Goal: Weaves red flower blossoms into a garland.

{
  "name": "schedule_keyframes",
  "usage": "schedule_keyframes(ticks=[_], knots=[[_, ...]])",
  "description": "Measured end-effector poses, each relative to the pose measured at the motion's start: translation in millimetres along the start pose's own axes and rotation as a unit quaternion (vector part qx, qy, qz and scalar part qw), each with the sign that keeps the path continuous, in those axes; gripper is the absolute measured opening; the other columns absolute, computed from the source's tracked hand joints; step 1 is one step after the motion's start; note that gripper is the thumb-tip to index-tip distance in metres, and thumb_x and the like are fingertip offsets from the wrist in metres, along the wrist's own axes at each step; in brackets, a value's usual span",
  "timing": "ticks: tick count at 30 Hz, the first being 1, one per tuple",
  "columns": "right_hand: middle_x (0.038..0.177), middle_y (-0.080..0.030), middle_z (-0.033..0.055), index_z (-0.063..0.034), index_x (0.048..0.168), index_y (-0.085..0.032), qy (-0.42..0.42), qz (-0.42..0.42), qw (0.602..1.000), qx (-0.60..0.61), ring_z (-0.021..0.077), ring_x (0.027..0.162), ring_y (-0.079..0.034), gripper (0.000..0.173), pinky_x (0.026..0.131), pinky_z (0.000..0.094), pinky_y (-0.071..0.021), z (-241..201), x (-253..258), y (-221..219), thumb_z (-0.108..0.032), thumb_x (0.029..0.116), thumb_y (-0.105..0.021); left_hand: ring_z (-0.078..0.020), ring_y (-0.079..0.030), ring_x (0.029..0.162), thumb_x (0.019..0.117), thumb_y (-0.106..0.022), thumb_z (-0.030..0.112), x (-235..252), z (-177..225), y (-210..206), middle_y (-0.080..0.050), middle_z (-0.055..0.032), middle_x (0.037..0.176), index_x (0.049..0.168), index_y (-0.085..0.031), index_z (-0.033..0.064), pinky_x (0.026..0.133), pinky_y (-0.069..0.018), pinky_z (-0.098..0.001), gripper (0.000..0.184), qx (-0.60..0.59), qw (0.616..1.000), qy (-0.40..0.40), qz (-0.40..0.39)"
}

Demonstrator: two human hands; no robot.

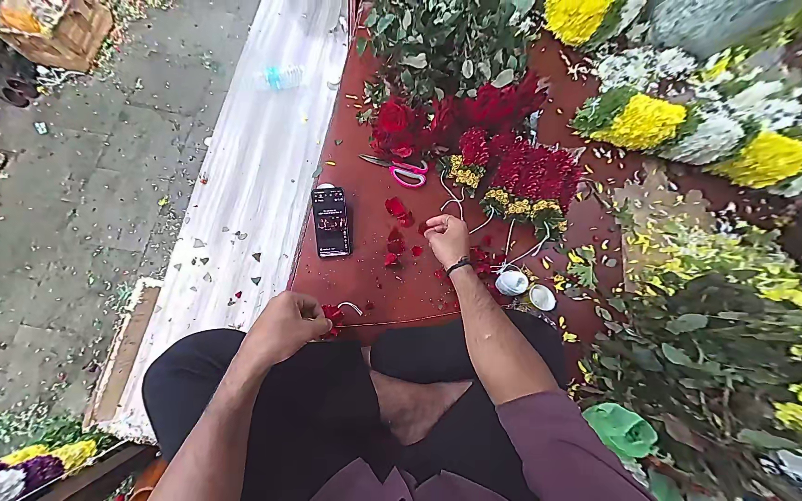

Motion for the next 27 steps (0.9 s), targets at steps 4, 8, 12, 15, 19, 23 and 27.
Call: schedule_keyframes(ticks=[4,8,12,15,19,23,27], knots=[[0.083,-0.076,0.0054,-0.0127,0.099,-0.078,-0.018,-0.091,0.994,-0.061,0.024,0.071,-0.071,0.015,0.072,0.0539,-0.059,4,-7,-13,-0.023,0.0929,-0.068,-0.0105,-0.062,0.061,0.0854,-0.078,0.031,0,1,0,-0.066,0.0035,0.067,0.078,-0.072,0.0172,0.06,-0.0527,-0.0389,0.017,0.007,1.0,0.0,0.003],[0.092,-0.075,0.0104,-0.0171,0.1,-0.077,-0.018,-0.167,0.966,-0.197,0.0335,0.091,-0.071,0.041,0.078,0.0661,-0.0538,3,-23,-39,-0.054,0.0812,-0.08,-0.0114,-0.061,0.061,0.0858,-0.077,0.032,0,2,-1,-0.066,0.0028,0.068,0.079,-0.073,0.0163,0.06,-0.0522,-0.0395,0.017,0.01,1.0,0.003,-0.005],[0.099,-0.073,0.0087,-0.0179,0.109,-0.074,0.027,-0.185,0.96,-0.21,0.031,0.095,-0.07,0.043,0.081,0.0625,-0.0554,-3,-30,-59,-0.044,0.077,-0.084,-0.0109,-0.061,0.061,0.0862,-0.077,0.032,0,2,-1,-0.066,0.0029,0.068,0.08,-0.073,0.0165,0.06,-0.0519,-0.0393,0.017,0.011,1.0,0.001,-0.006],[0.092,-0.073,0.0096,-0.0143,0.095,-0.075,0.043,-0.166,0.974,-0.148,0.0308,0.09,-0.07,0.019,0.077,0.0615,-0.0551,-7,-30,-61,-0.019,0.0771,-0.08,-0.0105,-0.06,0.06,0.0866,-0.077,0.032,0,2,-1,-0.065,0.0032,0.067,0.08,-0.073,0.0164,0.059,-0.0512,-0.0384,0.018,0.014,1.0,-0.001,-0.007],[0.093,-0.073,0.0107,-0.0092,0.107,-0.071,0.017,-0.131,0.991,-0.018,0.0265,0.08,-0.073,0.026,0.075,0.0528,-0.0623,0,-19,-51,-0.014,0.0824,-0.08,-0.0105,-0.06,0.059,0.0866,-0.077,0.033,0,1,-1,-0.065,0.0036,0.066,0.079,-0.073,0.0172,0.059,-0.0517,-0.0381,0.019,0.017,1.0,-0.007,-0.008],[0.09,-0.073,0.0103,-0.0093,0.103,-0.075,0.019,-0.096,0.995,-0.007,0.0253,0.081,-0.069,0.026,0.078,0.0523,-0.058,8,-12,-36,-0.025,0.0838,-0.083,-0.0109,-0.06,0.06,0.0866,-0.077,0.032,-1,2,0,-0.065,0.0028,0.066,0.078,-0.072,0.0164,0.059,-0.0518,-0.0386,0.019,0.01,1.0,-0.01,-0.005],[0.115,-0.071,0.0051,-0.0172,0.105,-0.078,0.067,-0.039,0.99,-0.115,0.0253,0.107,-0.067,0.019,0.092,0.0549,-0.0542,-12,-20,-23,-0.018,0.0871,-0.072,-0.0099,-0.061,0.059,0.0857,-0.078,0.032,-4,4,0,-0.066,0.0035,0.065,0.077,-0.073,0.0171,0.059,-0.0519,-0.0379,0.018,0.006,1.0,0.003,0.003]])
Point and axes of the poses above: each hand's wrist, its own x-axis towards the middle knuckle, its own y-axis out of the back of the hand, z = x × y, the point moved 3 cm from there along x, towards the middle knuckle
